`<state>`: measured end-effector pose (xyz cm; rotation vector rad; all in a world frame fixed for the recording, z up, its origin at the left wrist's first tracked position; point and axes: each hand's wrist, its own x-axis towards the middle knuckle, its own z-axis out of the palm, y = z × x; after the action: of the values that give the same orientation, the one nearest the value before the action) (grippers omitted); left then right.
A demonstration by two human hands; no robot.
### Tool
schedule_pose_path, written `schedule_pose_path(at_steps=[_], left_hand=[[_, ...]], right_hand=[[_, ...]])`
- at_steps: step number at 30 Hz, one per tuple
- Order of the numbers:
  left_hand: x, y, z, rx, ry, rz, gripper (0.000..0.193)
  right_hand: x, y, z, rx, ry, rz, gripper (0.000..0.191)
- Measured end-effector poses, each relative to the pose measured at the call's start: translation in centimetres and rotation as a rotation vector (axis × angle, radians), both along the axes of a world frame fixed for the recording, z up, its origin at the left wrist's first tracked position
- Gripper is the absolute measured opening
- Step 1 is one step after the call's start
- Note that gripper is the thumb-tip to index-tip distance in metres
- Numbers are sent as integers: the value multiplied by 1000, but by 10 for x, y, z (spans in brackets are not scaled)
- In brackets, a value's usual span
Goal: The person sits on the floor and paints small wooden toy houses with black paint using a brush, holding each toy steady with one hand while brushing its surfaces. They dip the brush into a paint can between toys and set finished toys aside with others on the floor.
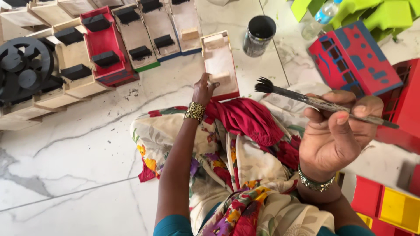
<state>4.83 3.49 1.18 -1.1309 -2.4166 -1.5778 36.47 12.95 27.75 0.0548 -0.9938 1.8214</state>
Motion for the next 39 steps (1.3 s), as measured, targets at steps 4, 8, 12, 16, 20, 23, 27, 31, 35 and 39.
schedule_pose_path(at_steps=[4,8,12,16,20,23,27,31,35,39], left_hand=[[-6,13,-19,26,25,-13,42],[-6,22,-29,29,129,-9,44],[2,17,-34,-38,-15,-3,46],[35,3,-24,-59,-1,164,66],[78,-12,-16,-489,-170,-151,55],[84,-5,-28,-875,-227,-369,67],[67,24,-49,-1138,-196,-424,83],[71,23,-41,-942,-213,-538,70],[87,-11,7,-362,-131,-554,61],[126,-43,50,-206,534,-529,53]], right_hand=[[-1,11,-9,-16,-54,-5,23],[0,24,-15,-22,-62,-64,22],[1,30,-17,-27,-47,-57,21],[3,32,-17,-8,-40,-30,21],[7,40,-15,-4,-15,-19,20],[15,45,-14,23,-6,2,19],[31,42,-13,58,-11,-23,17],[34,44,-10,61,-10,-126,22],[30,47,-9,76,-40,-166,22],[26,46,-13,89,-76,-177,22]])
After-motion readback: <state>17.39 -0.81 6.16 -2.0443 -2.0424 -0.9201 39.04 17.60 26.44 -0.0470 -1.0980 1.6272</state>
